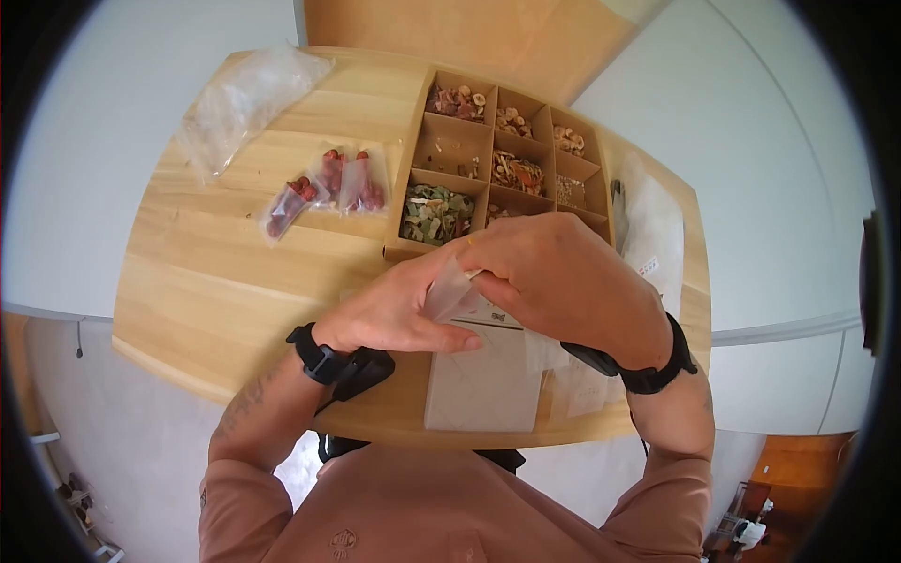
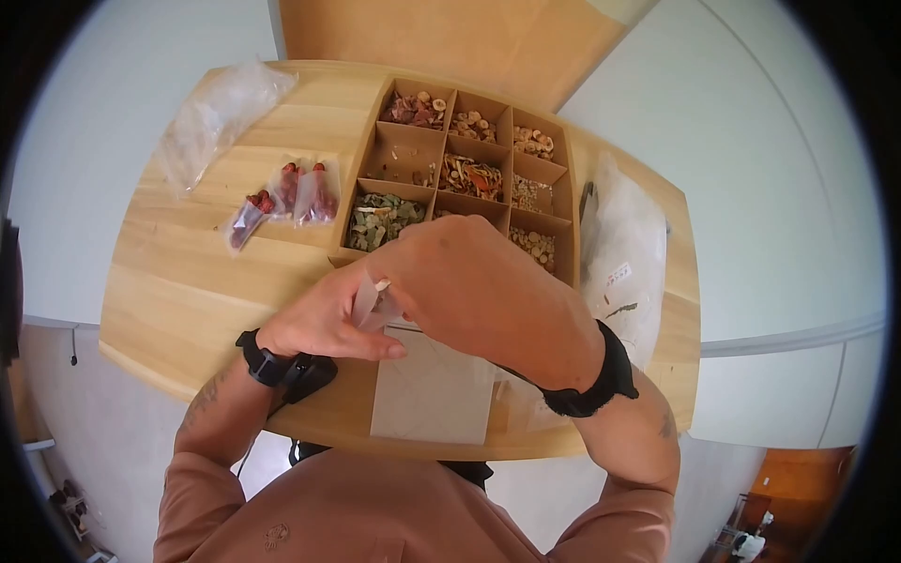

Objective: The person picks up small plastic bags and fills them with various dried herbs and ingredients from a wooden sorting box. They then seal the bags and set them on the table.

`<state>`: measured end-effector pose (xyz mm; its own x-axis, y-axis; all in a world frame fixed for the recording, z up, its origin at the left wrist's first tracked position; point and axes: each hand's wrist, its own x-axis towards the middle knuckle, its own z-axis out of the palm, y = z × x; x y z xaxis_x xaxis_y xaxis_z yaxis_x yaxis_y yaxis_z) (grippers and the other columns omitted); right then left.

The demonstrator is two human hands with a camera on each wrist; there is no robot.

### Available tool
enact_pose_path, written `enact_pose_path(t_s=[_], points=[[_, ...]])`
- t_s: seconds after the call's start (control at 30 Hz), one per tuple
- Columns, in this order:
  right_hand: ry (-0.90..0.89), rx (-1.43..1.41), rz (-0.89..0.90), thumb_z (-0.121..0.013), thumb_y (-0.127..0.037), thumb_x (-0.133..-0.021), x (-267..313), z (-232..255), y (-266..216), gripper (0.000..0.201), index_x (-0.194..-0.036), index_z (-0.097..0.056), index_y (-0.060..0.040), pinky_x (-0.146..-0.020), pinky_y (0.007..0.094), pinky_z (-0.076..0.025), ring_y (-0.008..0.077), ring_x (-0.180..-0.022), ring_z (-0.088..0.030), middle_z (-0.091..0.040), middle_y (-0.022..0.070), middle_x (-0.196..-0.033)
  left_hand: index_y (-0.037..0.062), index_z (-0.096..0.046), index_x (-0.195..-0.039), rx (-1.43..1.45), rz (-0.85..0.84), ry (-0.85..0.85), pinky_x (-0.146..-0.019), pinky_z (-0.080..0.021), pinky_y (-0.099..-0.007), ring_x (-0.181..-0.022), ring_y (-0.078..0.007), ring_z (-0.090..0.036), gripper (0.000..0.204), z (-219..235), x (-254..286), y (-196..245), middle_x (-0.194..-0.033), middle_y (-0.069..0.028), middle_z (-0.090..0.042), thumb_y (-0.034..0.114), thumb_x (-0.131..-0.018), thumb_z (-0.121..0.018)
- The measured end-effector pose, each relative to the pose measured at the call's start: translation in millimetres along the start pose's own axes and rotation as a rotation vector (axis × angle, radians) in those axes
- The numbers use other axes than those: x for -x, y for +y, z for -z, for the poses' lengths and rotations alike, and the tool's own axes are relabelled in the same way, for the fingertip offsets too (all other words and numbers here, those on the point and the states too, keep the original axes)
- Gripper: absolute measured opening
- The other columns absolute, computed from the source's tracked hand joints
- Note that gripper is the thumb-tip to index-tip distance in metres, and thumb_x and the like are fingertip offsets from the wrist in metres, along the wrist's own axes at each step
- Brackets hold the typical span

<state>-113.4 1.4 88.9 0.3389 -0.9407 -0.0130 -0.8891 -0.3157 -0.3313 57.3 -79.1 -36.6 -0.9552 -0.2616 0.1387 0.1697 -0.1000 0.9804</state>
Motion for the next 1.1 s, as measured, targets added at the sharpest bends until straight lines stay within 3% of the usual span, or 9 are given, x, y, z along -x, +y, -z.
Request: enact_pose_path(t_s=[0.17,0.27,0.47,0.57,0.67,0.77,0.87,0.97,1.1], points=[[0.065,-0.143,-0.029,-0.062,-0.013,-0.084,-3.6,-4.4,0.9,0.011,-0.083,-0.067,-0.0034,-0.066,0.0392,-0.053,0.0310,-0.071,-0.067,-0.067,0.0139,-0.073,0.0115,-0.045,-0.141,-0.045,-0.036,-0.024,-0.095,-0.045,-0.0326,-0.104,-0.0143,-0.052,0.073,1.9,-3.1,-2.1,-0.116,-0.0028,-0.057,0.016,-0.078,-0.081],[0.043,-0.242,-0.044,-0.060,-0.014,-0.087,-3.2,-1.4,0.4,0.013,-0.084,-0.067,-0.0039,-0.064,0.0367,-0.054,0.0282,-0.067,-0.068,-0.068,0.0135,-0.075,0.0055,-0.055,-0.125,0.016,0.070,-0.049,-0.097,-0.044,-0.0341,-0.112,-0.0157,-0.051,0.054,1.4,-1.5,14.7,-0.123,-0.0029,-0.055,0.006,-0.078,-0.081],[0.124,-0.417,-0.148,-0.060,-0.009,-0.089,-2.5,-4.7,-2.4,0.008,-0.093,-0.063,-0.0025,-0.058,0.0303,-0.053,0.0206,-0.060,-0.069,-0.068,0.0110,-0.072,0.0046,-0.049,-0.133,-0.048,-0.003,-0.103,-0.096,-0.044,-0.0323,-0.108,-0.0174,-0.051,0.063,3.3,-4.2,-1.9,-0.121,-0.0060,-0.053,0.015,-0.079,-0.079],[0.103,-0.608,-0.323,-0.061,-0.007,-0.089,-1.9,2.4,-13.9,0.009,-0.097,-0.061,-0.0021,-0.058,0.0294,-0.053,0.0189,-0.059,-0.069,-0.067,0.0112,-0.074,0.0042,-0.057,-0.124,0.111,0.038,-0.092,-0.098,-0.042,-0.0345,-0.112,-0.0163,-0.050,0.052,-0.5,-4.9,15.0,-0.124,-0.0030,-0.054,0.006,-0.078,-0.079],[0.171,-0.648,-0.332,-0.063,-0.006,-0.088,1.6,-10.0,-11.7,0.010,-0.098,-0.062,-0.0024,-0.057,0.0300,-0.052,0.0190,-0.058,-0.067,-0.066,0.0119,-0.079,0.0036,-0.057,-0.125,0.164,0.057,-0.090,-0.099,-0.041,-0.0346,-0.113,-0.0172,-0.048,0.052,-1.0,-3.9,15.7,-0.123,-0.0033,-0.054,0.005,-0.077,-0.079],[0.277,-0.499,-0.186,-0.063,-0.006,-0.087,5.0,-22.7,-6.5,0.010,-0.097,-0.063,-0.0028,-0.058,0.0314,-0.051,0.0204,-0.060,-0.066,-0.065,0.0113,-0.082,0.0035,-0.056,-0.127,0.134,-0.030,-0.125,-0.100,-0.040,-0.0342,-0.113,-0.0172,-0.049,0.055,0.0,-7.8,7.6,-0.122,-0.0041,-0.053,0.005,-0.077,-0.079],[0.226,-0.479,-0.193,-0.063,-0.005,-0.087,8.3,-19.9,-8.2,0.013,-0.099,-0.063,-0.0040,-0.063,0.0344,-0.052,0.0251,-0.067,-0.066,-0.065,0.0111,-0.083,0.0067,-0.044,-0.142,0.153,-0.076,-0.079,-0.093,-0.044,-0.0317,-0.107,-0.0143,-0.049,0.072,-0.2,-6.7,0.4,-0.123,-0.0022,-0.051,0.011,-0.079,-0.080],[0.306,-0.387,-0.096,-0.061,-0.004,-0.087,11.6,-25.8,-6.0,0.015,-0.102,-0.063,-0.0055,-0.068,0.0373,-0.053,0.0295,-0.075,-0.066,-0.066,0.0119,-0.087,0.0064,-0.046,-0.140,0.091,-0.043,-0.052,-0.092,-0.043,-0.0306,-0.106,-0.0130,-0.048,0.069,2.1,-4.3,-4.7,-0.122,-0.0014,-0.051,0.010,-0.080,-0.080],[0.254,-0.441,-0.159,-0.060,-0.004,-0.088,14.5,-22.1,-10.9,0.017,-0.105,-0.062,-0.0065,-0.070,0.0380,-0.053,0.0308,-0.080,-0.066,-0.068,0.0116,-0.092,0.0054,-0.045,-0.141,0.064,-0.069,-0.088,-0.097,-0.041,-0.0317,-0.110,-0.0141,-0.049,0.070,3.6,-5.7,-3.9,-0.124,-0.0029,-0.053,0.007,-0.079,-0.079]])
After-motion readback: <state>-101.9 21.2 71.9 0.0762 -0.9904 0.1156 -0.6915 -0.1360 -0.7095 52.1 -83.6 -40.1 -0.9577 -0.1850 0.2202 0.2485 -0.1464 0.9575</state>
